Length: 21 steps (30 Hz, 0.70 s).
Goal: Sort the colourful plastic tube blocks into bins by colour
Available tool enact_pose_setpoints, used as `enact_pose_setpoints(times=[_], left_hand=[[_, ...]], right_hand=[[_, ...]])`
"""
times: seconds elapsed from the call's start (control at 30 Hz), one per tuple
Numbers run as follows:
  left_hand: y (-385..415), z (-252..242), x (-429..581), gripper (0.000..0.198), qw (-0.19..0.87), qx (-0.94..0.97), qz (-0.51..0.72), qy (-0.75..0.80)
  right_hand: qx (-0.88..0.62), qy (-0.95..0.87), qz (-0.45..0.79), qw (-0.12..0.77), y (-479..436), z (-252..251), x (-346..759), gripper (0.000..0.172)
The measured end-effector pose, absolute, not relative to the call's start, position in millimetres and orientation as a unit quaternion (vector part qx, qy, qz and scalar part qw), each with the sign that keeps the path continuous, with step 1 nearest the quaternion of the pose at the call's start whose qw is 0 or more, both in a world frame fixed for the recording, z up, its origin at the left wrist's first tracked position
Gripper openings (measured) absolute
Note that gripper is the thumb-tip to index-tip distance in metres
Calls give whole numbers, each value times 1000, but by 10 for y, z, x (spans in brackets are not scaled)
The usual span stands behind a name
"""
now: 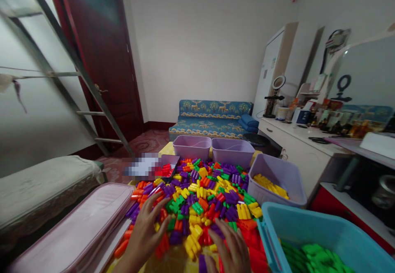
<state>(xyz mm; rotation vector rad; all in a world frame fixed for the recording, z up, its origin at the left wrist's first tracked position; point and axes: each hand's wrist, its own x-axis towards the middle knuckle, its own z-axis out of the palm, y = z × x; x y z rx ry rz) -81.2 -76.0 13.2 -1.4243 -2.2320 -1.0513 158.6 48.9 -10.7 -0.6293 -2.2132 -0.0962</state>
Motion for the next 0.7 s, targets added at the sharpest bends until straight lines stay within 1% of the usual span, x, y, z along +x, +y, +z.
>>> enact_pose_setpoints(times=[0.07,0.17,0.3,0.4,0.5,0.57,0.7], left_hand=[[-694,138,-946,43,161,-473,-350,-793],[-572,155,-1043,46,143,-462,-331,-810],[-413,166,-923,50,87,-490,-308,-811],[-323,149,-692,60,28,-535,-285,-795],[-250,127,-445,83,-6,-576,-253,-777],[-203,120,-331,94,-10,-589,-235,-773],[-124,123,-290,93,-4,-575,-219,-789]], right_hand=[[-310,-874,-36,371,726,-30,1375,43],[-402,-855,-56,323,1068,41,1174,51],[-479,-830,-76,274,1248,13,1010,54],[-475,-838,-61,262,1181,0,940,55],[-449,-857,-28,251,1056,19,910,56],[-424,-873,-5,242,973,37,908,58],[-398,-884,36,241,814,72,964,63]])
